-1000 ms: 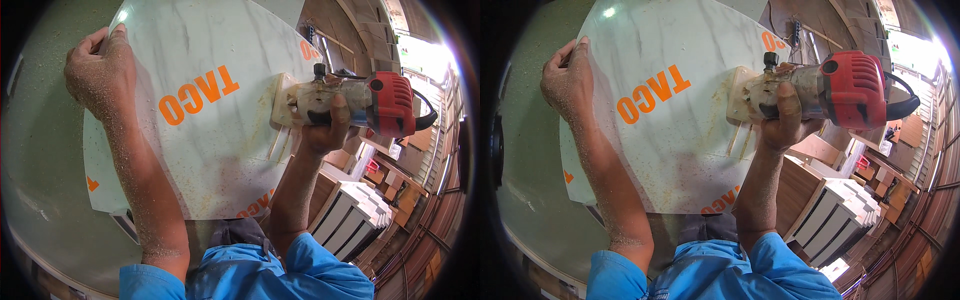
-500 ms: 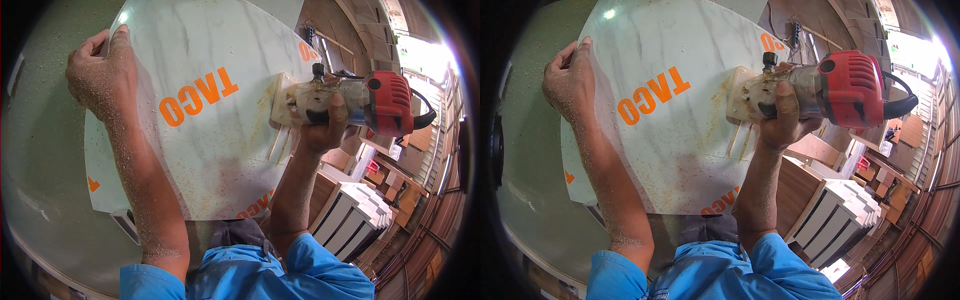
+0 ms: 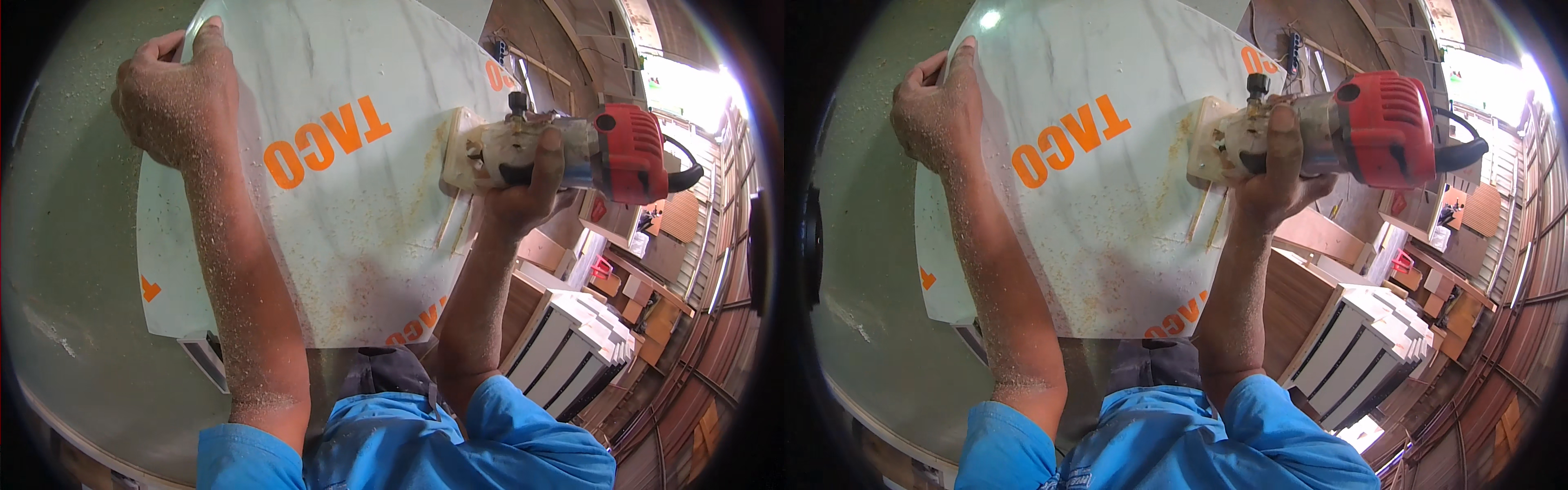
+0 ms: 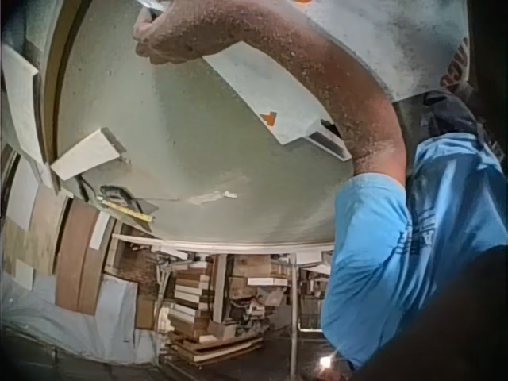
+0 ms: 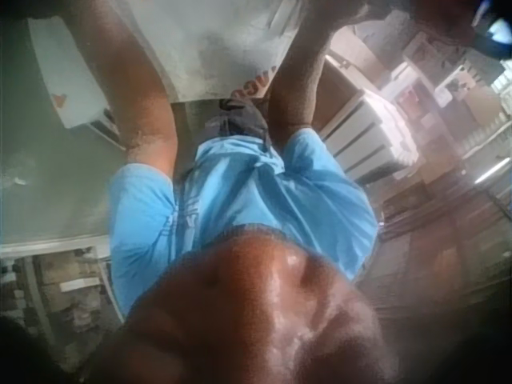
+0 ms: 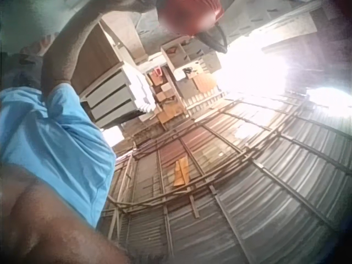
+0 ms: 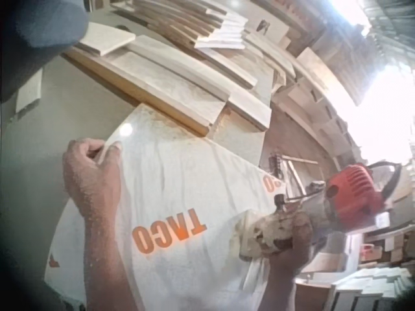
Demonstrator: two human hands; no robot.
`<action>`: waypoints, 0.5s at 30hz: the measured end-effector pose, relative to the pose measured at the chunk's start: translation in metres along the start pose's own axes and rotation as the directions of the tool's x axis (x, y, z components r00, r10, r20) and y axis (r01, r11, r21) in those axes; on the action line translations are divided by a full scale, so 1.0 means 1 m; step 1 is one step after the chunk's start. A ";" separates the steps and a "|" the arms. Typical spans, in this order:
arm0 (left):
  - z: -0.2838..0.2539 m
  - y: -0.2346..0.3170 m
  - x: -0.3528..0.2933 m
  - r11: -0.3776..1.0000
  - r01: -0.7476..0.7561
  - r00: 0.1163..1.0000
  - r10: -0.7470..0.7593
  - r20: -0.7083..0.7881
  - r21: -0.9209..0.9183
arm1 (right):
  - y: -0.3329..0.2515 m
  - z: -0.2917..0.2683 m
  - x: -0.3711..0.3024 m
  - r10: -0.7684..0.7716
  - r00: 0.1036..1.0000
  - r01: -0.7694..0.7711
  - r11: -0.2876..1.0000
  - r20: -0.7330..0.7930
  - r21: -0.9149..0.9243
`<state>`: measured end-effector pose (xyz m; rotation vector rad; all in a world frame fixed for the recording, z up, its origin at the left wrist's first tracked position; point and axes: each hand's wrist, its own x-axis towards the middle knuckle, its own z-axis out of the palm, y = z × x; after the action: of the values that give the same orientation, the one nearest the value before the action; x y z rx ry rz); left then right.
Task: The person uses a trim router to cut a rectangular hole in a laminated panel, periodically checking the fit of the opening with a metal handle.
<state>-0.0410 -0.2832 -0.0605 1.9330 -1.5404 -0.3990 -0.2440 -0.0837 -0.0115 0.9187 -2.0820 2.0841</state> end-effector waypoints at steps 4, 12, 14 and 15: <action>0.003 0.001 0.000 0.999 -0.001 0.997 0.003 -0.071 0.036 | 0.000 0.001 0.003 0.054 0.998 -0.053 0.996 -0.017 0.067; 0.002 -0.003 0.005 0.997 0.048 0.998 -0.051 -0.048 -0.063 | -0.004 -0.024 -0.028 0.048 0.998 -0.045 0.997 0.043 -0.058; -0.016 0.026 -0.013 0.987 0.096 0.994 -0.102 -0.046 -0.125 | 0.000 -0.037 -0.038 0.003 0.999 0.005 0.982 0.042 -0.191; -0.023 0.038 -0.020 0.971 0.146 0.987 -0.157 -0.043 -0.191 | -0.003 -0.042 -0.040 -0.018 0.999 0.028 0.970 0.042 -0.240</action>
<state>-0.0621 -0.2620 -0.0214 1.9024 -1.2742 -0.5299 -0.2255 -0.0295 -0.0231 0.9491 -2.2671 1.7633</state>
